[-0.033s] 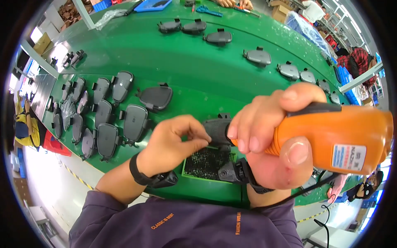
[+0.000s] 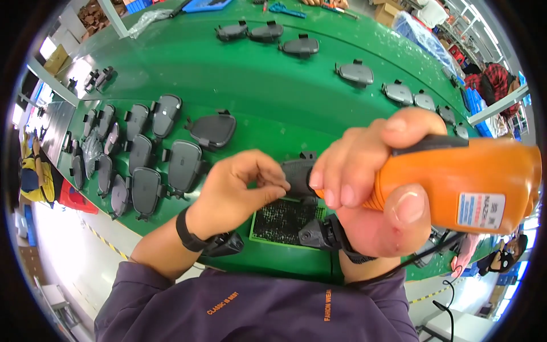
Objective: Assemble small plastic components using an electric screwdriver at a factory workbench.
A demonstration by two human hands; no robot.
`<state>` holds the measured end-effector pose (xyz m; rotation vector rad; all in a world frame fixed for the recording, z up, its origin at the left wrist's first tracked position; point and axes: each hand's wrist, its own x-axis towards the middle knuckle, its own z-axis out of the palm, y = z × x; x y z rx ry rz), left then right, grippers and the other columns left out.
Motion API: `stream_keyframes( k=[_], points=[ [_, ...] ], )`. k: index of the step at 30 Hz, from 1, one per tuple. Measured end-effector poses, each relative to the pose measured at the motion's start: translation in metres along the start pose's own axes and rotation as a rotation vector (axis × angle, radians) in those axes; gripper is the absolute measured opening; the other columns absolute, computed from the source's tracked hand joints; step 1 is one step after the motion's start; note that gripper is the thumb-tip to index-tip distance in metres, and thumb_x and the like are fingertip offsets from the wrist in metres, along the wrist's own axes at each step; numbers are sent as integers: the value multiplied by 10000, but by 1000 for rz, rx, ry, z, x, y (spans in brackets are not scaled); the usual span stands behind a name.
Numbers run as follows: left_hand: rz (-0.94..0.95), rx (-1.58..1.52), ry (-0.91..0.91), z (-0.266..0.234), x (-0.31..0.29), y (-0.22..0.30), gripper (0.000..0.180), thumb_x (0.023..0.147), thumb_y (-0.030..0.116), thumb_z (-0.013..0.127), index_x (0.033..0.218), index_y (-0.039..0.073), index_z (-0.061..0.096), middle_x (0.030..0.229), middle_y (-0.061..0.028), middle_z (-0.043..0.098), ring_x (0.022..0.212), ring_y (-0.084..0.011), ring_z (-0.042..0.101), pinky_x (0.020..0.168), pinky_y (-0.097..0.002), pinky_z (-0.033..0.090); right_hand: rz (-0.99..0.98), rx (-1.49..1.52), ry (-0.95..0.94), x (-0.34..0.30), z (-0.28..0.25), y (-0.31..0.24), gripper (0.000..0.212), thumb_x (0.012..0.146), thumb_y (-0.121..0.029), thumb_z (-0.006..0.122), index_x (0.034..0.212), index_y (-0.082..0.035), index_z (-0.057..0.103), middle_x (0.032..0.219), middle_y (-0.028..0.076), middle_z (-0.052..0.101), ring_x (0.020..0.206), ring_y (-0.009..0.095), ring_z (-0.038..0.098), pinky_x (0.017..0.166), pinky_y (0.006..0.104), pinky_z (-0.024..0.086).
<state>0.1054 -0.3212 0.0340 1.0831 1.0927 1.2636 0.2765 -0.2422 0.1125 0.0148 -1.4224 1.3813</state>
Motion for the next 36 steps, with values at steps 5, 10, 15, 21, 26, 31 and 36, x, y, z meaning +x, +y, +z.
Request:
stream_keyframes(
  k=[5,10,15,21,26,31,36],
  points=[
    [48,43,6,-3,5,-10,350,812,-58,725,1141,21,637,881,-22,723,793,-101,628,748,-282,506,17,84,-120,-4,-14,18,456,999,-407,568,1263,-54,452,736,24,542,618,154,523,630,341,510],
    [75,99,-3,-5,7,-10,418,817,-64,719,1216,27,633,898,-32,735,786,-107,622,764,-264,507,68,58,-138,-7,-16,20,477,998,-419,568,1286,-61,440,739,22,548,626,156,526,628,337,511],
    [79,70,-12,-6,6,-10,417,826,-74,707,1228,15,642,896,-42,738,827,-117,649,793,-272,518,85,51,-153,-8,-15,20,487,997,-420,569,1302,-64,438,745,21,554,641,156,537,634,336,511],
    [70,49,-11,-6,8,-8,395,837,-83,694,1220,3,650,888,-50,736,863,-132,670,827,-286,527,59,78,-252,0,-23,17,489,999,-419,566,1315,-66,449,756,19,561,652,156,543,655,334,509],
    [189,106,-80,-9,9,-11,499,811,-145,670,1287,-7,619,890,-34,694,983,-151,633,935,-309,503,52,102,-313,0,-24,19,492,1000,-418,564,1328,-68,453,769,20,565,660,158,542,666,338,507],
    [238,290,-34,-8,8,-8,532,796,-142,683,1305,-10,607,905,-35,700,1010,-161,630,961,-333,493,89,42,-269,-5,-22,18,499,1001,-419,564,1335,-68,448,774,24,567,664,161,540,665,345,506],
    [197,89,18,-5,9,-15,503,782,-83,727,1265,33,645,888,-50,735,983,-189,653,917,-325,512,44,83,-320,-1,-22,24,487,999,-414,569,1320,-65,459,780,25,569,661,162,538,656,352,505]
  ],
)
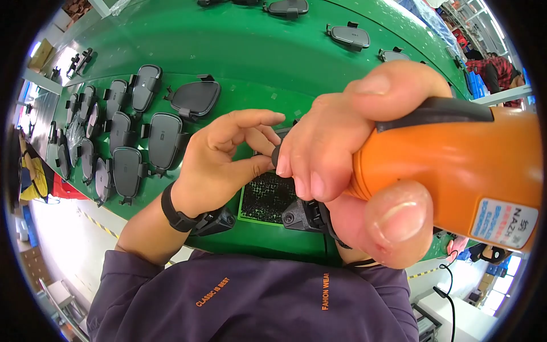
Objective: Assemble small plastic components using an electric screwdriver at a factory workbench.
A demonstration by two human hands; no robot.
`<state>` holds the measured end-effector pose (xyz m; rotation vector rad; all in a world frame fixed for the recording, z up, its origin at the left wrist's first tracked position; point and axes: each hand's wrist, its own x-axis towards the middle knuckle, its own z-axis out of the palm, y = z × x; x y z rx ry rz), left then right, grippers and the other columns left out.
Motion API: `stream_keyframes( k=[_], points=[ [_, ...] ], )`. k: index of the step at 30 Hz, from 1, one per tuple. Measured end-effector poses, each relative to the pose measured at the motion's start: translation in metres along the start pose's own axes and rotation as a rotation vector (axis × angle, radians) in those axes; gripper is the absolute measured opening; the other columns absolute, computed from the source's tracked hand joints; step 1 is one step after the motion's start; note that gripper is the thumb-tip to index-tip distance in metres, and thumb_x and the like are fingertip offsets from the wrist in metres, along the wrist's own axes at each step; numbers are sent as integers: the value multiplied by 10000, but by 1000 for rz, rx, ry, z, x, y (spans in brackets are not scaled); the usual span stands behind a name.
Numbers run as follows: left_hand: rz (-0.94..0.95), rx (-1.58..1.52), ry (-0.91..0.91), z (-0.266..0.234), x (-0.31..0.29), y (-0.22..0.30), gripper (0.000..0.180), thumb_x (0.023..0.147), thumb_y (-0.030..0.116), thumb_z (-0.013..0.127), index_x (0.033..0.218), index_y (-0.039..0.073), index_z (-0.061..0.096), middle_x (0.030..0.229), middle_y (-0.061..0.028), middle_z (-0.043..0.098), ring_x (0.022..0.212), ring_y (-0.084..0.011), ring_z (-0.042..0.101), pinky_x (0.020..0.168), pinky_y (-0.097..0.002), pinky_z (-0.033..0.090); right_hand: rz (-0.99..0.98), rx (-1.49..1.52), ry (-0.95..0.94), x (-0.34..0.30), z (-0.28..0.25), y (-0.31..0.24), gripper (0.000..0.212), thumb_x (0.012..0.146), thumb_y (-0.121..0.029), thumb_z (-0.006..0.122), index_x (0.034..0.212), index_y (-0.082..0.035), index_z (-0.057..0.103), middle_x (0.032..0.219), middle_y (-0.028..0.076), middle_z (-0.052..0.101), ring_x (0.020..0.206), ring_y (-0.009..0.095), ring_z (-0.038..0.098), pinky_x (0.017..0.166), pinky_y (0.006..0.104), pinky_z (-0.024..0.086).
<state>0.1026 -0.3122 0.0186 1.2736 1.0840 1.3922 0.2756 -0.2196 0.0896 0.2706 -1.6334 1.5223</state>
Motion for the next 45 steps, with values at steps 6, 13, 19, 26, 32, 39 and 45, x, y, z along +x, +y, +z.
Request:
stream_keyframes(
  k=[6,13,19,26,32,39,45],
  points=[
    [53,74,42,2,4,-12,503,787,56,779,1265,0,632,1067,-128,713,1102,-287,635,973,-365,498,24,-58,170,1,6,13,445,995,-386,548,1277,-48,487,741,34,556,613,163,523,634,355,498],
    [-80,432,41,-3,5,-23,572,781,223,815,1246,-50,623,1257,-205,633,1167,-352,610,993,-394,488,105,-161,364,1,3,36,416,984,-355,522,1245,-31,507,690,41,534,561,163,503,623,355,490],
    [-108,359,105,-3,6,-18,363,792,136,819,1122,40,700,1254,-155,647,1237,-294,588,1042,-378,449,50,-80,362,1,0,35,420,994,-353,504,1266,-32,504,719,40,539,589,160,508,634,354,490],
    [114,472,155,-4,4,-25,198,811,95,791,991,42,729,1251,-158,643,1215,-298,595,1017,-388,464,33,-8,268,3,0,23,439,1007,-363,481,1296,-33,495,749,41,542,616,161,514,659,350,493],
    [103,403,124,-2,5,-23,279,807,110,781,1059,9,717,1234,-190,635,1149,-337,620,946,-394,506,30,-5,265,3,2,23,428,1002,-365,494,1267,-29,503,734,42,542,605,165,516,654,355,496],
    [-120,393,28,1,4,-20,499,786,160,815,1210,-41,646,1219,-182,659,1144,-287,633,992,-358,481,101,-176,334,-1,0,38,403,988,-353,520,1222,-25,503,681,48,538,573,169,521,620,356,494],
    [-135,424,19,1,3,-21,525,782,231,794,1175,-82,643,1108,-238,663,994,-382,650,881,-407,518,127,-235,344,0,0,44,386,975,-341,544,1203,-32,505,668,46,532,567,168,521,613,352,492]
  ],
)
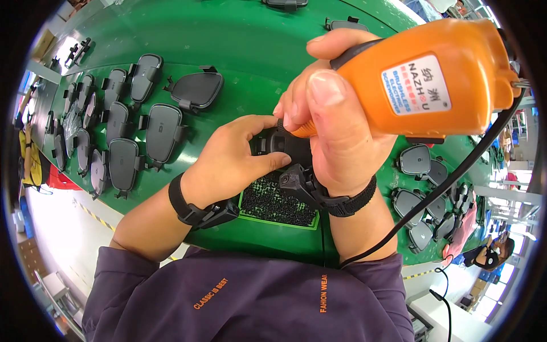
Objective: Assemble small plastic components using an electric screwdriver at a factory workbench.
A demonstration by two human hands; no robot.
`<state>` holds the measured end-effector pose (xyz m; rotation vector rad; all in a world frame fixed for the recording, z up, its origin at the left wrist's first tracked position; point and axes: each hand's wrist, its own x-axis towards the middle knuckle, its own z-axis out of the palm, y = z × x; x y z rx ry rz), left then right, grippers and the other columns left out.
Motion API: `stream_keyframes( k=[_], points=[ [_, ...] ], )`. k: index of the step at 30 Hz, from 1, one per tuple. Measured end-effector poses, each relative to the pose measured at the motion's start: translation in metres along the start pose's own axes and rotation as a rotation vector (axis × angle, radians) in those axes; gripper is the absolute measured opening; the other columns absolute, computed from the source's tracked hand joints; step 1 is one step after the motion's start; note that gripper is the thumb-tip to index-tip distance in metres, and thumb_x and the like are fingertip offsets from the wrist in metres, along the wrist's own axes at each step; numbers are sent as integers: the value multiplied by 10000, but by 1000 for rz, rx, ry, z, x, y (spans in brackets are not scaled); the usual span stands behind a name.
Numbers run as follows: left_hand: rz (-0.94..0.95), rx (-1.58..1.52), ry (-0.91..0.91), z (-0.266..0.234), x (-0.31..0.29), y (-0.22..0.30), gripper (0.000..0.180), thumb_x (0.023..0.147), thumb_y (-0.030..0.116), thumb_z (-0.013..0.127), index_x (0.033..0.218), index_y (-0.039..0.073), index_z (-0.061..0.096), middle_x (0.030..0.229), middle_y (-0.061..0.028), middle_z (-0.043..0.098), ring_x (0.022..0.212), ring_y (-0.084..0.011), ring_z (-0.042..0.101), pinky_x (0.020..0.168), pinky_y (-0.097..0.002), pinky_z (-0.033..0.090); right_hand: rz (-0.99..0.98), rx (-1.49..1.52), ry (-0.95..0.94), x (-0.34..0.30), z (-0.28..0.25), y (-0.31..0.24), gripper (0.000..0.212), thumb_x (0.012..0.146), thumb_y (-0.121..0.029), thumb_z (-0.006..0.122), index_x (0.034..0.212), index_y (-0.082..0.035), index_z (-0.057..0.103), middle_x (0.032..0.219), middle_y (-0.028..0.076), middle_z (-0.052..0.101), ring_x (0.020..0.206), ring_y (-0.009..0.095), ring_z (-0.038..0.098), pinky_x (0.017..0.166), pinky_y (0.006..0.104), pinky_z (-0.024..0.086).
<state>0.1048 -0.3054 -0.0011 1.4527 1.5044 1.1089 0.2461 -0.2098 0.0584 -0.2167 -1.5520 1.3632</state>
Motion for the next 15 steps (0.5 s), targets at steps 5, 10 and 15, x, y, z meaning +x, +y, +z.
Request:
stream_keyframes(
  k=[5,10,15],
  points=[
    [1,-8,5,0,-1,1,510,782,229,789,1171,-69,650,1061,-232,664,975,-385,645,861,-416,515,35,51,48,-1,7,2,348,949,-272,597,1164,-13,507,663,48,537,560,154,526,597,341,499],
    [7,8,4,-1,-1,3,470,780,216,786,1150,-49,669,1011,-216,655,941,-377,642,838,-419,511,71,163,141,-2,15,3,311,905,-141,667,1110,36,514,660,59,559,546,132,546,559,320,516],
    [-68,51,-36,-4,0,11,436,767,198,795,1116,-40,686,973,-197,643,911,-367,637,818,-420,507,86,195,89,-3,14,5,266,894,-110,677,1066,20,521,664,54,558,527,132,545,547,312,511]
  ],
)
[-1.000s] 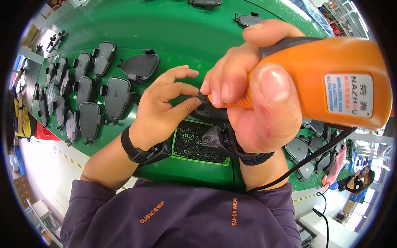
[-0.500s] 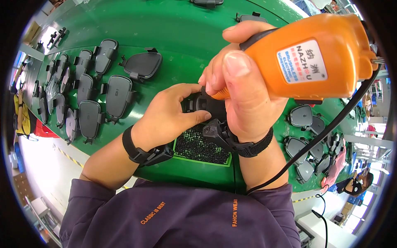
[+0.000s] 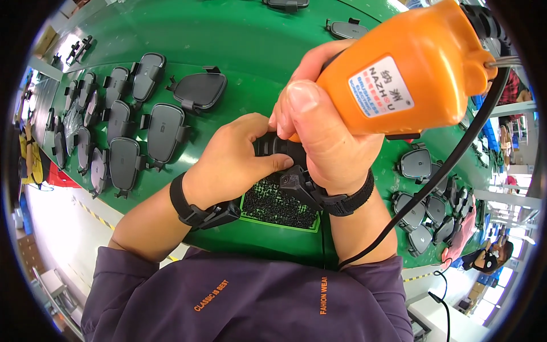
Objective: Assemble small plastic components using an electric screwdriver at a factory workbench.
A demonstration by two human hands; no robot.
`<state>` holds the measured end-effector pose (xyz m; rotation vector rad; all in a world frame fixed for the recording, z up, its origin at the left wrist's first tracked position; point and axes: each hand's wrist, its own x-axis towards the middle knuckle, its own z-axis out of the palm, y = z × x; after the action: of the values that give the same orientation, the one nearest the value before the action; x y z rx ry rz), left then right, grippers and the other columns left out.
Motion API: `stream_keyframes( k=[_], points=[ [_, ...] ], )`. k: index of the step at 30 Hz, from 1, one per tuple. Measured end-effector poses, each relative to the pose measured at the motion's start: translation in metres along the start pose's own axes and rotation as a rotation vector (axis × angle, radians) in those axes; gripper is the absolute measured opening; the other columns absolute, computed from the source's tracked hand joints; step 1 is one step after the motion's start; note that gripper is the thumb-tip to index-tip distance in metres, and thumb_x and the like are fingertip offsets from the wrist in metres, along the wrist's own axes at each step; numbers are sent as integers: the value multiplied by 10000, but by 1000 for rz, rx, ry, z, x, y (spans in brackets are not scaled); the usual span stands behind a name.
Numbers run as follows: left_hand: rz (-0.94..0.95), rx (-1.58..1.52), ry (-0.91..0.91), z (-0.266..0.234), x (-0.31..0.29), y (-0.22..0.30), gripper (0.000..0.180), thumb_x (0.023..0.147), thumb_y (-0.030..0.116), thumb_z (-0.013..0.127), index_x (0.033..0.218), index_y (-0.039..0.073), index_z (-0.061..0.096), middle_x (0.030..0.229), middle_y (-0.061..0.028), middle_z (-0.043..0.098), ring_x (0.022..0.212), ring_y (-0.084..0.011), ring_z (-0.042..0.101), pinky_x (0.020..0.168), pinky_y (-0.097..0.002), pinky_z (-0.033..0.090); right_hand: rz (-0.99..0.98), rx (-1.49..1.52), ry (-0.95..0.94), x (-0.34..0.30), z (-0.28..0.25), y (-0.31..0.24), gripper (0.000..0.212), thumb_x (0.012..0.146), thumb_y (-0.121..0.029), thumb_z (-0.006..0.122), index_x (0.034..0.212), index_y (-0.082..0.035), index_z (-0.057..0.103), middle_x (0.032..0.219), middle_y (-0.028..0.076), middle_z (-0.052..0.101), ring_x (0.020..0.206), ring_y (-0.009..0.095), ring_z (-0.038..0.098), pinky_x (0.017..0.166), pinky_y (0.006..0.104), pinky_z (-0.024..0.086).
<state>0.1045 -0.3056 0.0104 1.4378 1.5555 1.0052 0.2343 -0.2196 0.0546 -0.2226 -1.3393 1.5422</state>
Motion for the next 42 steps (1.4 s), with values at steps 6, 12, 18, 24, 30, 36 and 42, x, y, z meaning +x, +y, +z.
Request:
stream_keyframes(
  k=[6,12,18,24,30,36,42],
  points=[
    [-9,24,-8,-1,3,-1,427,753,188,807,1098,-37,692,969,-187,641,909,-361,639,814,-418,508,77,-71,-23,4,1,2,230,906,-139,660,1027,-15,509,662,47,538,522,137,528,549,313,507],
    [58,-7,24,-2,4,0,399,751,190,814,1065,-28,699,960,-184,640,906,-367,635,814,-424,504,63,-99,0,1,4,2,279,932,-251,658,1035,-59,484,660,38,502,542,152,504,571,331,505],
    [222,114,153,10,-1,-9,426,740,173,837,1100,6,682,905,-143,629,839,-313,618,789,-402,497,-60,-153,29,-15,-1,-22,375,921,-272,697,1120,-60,460,665,37,506,557,157,510,551,335,498],
    [315,185,192,20,-10,15,480,766,139,838,1193,26,651,942,-78,661,851,-222,630,805,-361,507,-314,-148,129,-59,-21,-121,509,870,-344,798,1119,-48,467,619,29,546,554,161,559,531,332,514],
    [-52,-616,-71,8,-14,23,487,849,99,784,1290,22,591,1062,-28,671,936,-123,631,879,-304,522,-265,-210,141,-67,-27,-136,516,872,-346,801,1106,-41,457,621,31,556,554,155,564,529,330,521],
    [-64,-452,13,-74,1,67,346,930,76,687,1260,16,603,1064,-23,672,850,-110,600,765,-261,518,-247,-228,135,-69,-37,-142,517,877,-327,793,1113,-24,448,634,32,555,544,152,557,528,317,516],
    [-290,124,192,-221,127,40,425,936,195,702,1321,59,586,1083,-36,652,917,-129,576,737,-286,482,-262,-392,235,-69,-46,-140,517,888,-341,765,1113,-19,430,661,35,548,512,146,534,495,297,497]
  ],
)
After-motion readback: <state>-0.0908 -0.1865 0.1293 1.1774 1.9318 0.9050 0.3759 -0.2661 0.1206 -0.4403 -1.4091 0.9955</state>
